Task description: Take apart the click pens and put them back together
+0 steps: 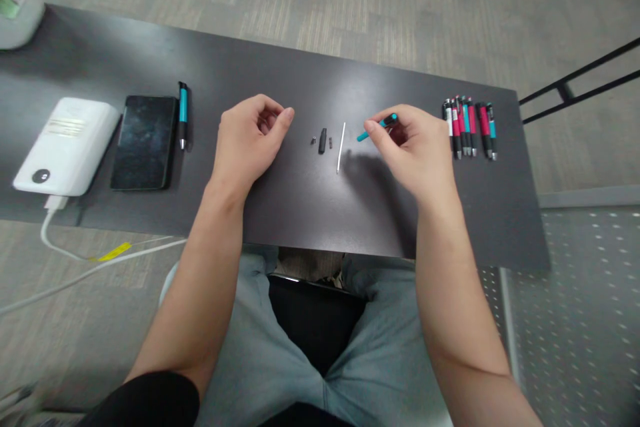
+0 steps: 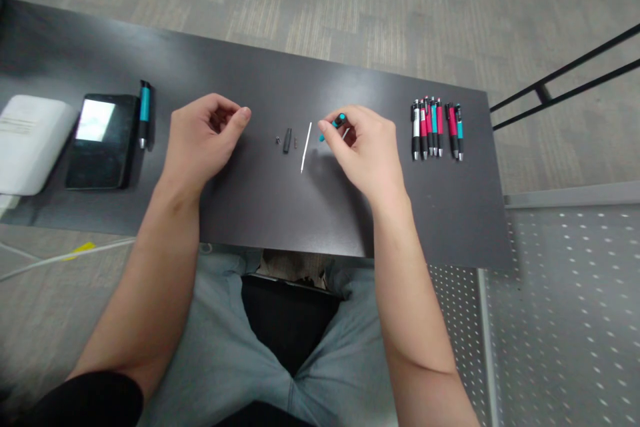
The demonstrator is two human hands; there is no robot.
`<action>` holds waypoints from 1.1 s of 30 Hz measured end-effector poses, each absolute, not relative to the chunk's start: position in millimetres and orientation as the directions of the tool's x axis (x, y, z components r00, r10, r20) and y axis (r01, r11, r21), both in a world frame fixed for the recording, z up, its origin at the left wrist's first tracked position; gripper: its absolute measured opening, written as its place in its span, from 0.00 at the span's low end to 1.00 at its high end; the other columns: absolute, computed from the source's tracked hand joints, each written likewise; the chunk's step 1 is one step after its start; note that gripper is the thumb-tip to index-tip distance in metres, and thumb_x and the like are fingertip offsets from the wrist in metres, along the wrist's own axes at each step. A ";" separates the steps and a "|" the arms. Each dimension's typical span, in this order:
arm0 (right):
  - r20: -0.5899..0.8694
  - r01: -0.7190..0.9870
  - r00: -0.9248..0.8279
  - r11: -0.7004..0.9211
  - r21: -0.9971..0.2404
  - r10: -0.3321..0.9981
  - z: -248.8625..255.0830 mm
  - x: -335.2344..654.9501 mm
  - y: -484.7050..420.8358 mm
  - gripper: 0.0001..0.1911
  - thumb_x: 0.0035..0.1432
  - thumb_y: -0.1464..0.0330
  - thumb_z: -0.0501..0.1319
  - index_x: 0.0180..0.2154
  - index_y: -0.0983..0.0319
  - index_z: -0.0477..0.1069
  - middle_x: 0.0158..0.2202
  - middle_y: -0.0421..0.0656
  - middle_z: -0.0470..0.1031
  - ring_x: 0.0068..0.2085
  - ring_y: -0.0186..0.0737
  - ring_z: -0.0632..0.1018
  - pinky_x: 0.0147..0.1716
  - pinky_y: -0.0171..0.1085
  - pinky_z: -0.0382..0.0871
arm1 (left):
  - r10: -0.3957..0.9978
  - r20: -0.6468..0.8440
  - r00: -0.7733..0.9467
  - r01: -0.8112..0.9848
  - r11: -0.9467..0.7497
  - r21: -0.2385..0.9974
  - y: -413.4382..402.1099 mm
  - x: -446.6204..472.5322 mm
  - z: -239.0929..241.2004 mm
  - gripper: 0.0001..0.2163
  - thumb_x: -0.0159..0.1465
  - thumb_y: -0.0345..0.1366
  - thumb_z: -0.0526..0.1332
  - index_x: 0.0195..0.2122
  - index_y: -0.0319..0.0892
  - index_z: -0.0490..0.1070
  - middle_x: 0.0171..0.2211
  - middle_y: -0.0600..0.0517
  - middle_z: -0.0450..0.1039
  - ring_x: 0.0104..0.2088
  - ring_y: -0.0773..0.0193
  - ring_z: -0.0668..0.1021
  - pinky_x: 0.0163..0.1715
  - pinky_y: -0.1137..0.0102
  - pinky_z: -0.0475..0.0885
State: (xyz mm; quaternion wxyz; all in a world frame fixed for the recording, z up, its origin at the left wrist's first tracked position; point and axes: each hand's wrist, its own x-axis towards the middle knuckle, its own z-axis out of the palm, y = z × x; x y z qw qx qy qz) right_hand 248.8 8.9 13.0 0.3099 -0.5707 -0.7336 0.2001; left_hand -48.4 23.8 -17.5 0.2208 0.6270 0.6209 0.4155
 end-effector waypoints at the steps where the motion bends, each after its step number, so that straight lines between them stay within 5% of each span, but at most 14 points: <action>1: 0.245 0.703 -0.155 0.281 -0.653 0.957 11.5 249.1 8.9 0.13 0.85 0.52 0.68 0.47 0.50 0.88 0.45 0.50 0.90 0.44 0.59 0.84 0.50 0.59 0.79 | 0.963 0.246 -0.113 0.595 -0.133 0.792 24.1 -48.3 -17.7 0.10 0.76 0.37 0.74 0.36 0.48 0.77 0.29 0.56 0.73 0.31 0.61 0.73 0.39 0.63 0.72; 7: 0.285 0.681 -0.267 0.389 -0.621 0.921 -0.4 243.4 12.7 0.11 0.83 0.59 0.70 0.44 0.55 0.86 0.40 0.48 0.87 0.41 0.53 0.81 0.50 0.54 0.79 | 0.961 0.258 -0.102 0.599 -0.147 0.787 24.8 -47.6 -22.2 0.10 0.75 0.40 0.74 0.37 0.48 0.79 0.30 0.55 0.76 0.31 0.60 0.73 0.38 0.63 0.72; 13: 0.151 0.742 -0.285 0.318 -0.591 0.946 -1.4 239.9 12.3 0.10 0.86 0.57 0.68 0.48 0.48 0.87 0.47 0.48 0.88 0.47 0.57 0.83 0.56 0.56 0.82 | 0.960 0.263 -0.092 0.599 -0.158 0.785 25.6 -46.5 -24.4 0.09 0.74 0.41 0.74 0.37 0.48 0.81 0.30 0.55 0.77 0.31 0.61 0.73 0.37 0.63 0.72; 24: 0.176 0.724 -0.260 0.312 -0.615 0.950 -19.2 242.5 17.0 0.09 0.81 0.56 0.71 0.53 0.52 0.86 0.44 0.48 0.87 0.47 0.57 0.86 0.56 0.55 0.83 | 0.968 0.243 -0.068 0.586 -0.158 0.795 25.2 -46.1 -24.8 0.13 0.77 0.48 0.75 0.38 0.50 0.79 0.31 0.54 0.76 0.32 0.59 0.74 0.39 0.61 0.72; 33: 0.153 0.725 -0.235 0.278 -0.630 0.960 -20.3 244.5 13.2 0.24 0.78 0.55 0.75 0.69 0.50 0.81 0.47 0.47 0.86 0.48 0.60 0.88 0.58 0.58 0.85 | 0.971 0.226 -0.075 0.578 -0.142 0.804 25.9 -47.7 -24.3 0.16 0.78 0.52 0.74 0.38 0.50 0.78 0.32 0.53 0.77 0.34 0.57 0.76 0.41 0.60 0.73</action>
